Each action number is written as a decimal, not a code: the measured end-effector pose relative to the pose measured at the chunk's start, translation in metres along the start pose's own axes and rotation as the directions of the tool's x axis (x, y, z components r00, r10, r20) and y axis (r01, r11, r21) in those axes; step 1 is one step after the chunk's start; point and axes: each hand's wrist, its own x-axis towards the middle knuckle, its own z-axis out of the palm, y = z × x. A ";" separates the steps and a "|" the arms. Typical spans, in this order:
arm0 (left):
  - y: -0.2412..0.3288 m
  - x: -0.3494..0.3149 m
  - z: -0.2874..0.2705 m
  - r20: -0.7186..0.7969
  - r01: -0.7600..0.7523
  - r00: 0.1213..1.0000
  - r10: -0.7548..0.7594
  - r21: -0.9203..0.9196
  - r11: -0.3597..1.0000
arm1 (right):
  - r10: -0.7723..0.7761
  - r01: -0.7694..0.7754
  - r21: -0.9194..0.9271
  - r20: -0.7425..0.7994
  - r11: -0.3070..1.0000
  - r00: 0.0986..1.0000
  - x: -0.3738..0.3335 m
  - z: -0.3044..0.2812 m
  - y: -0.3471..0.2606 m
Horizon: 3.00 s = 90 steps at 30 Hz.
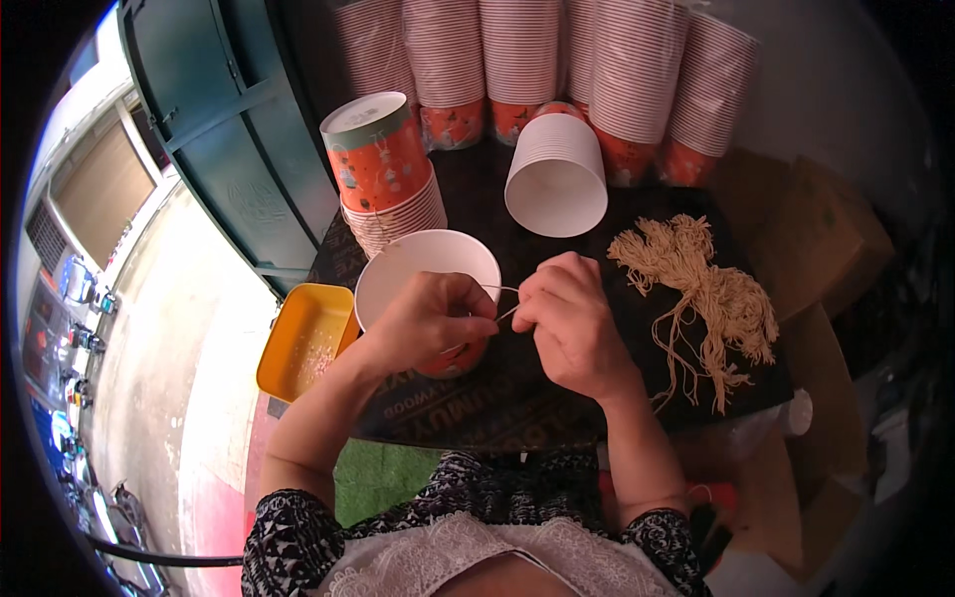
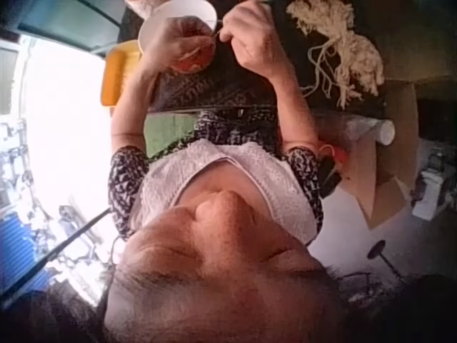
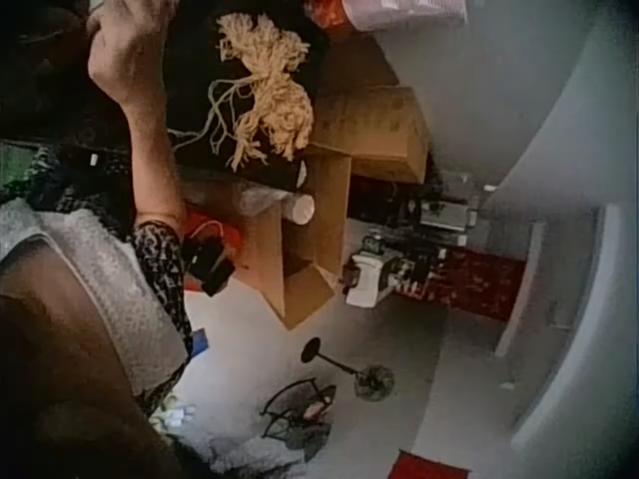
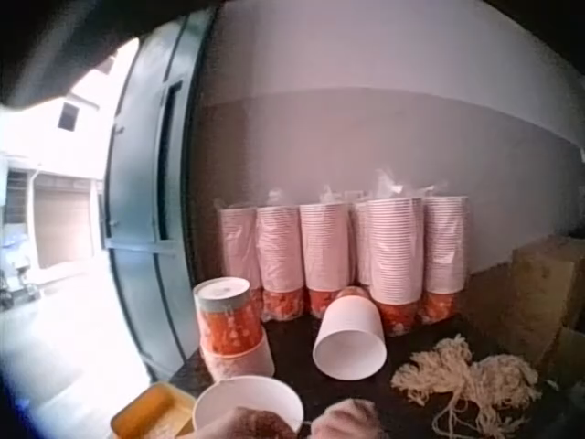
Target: Attaching strings to the rims of paper buckets.
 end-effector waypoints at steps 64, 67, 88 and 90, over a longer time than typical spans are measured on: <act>0.015 -0.001 -0.005 0.056 0.147 0.988 -0.141 -0.140 0.979 | 0.123 -0.117 0.047 -0.155 0.992 0.980 -0.016 0.048 0.007; 0.015 -0.006 -0.003 -0.010 0.200 0.978 -0.206 -0.212 0.957 | 0.114 -0.109 0.036 -0.163 0.993 0.980 -0.016 0.051 0.009; 0.001 0.004 0.002 0.032 0.165 0.986 -0.161 -0.218 0.962 | 0.029 -0.028 0.028 -0.043 0.999 0.999 0.008 0.022 0.009; 0.005 0.003 -0.002 0.081 0.171 0.984 -0.156 -0.227 0.959 | 0.092 -0.092 -0.001 -0.042 0.996 0.995 0.005 0.019 0.014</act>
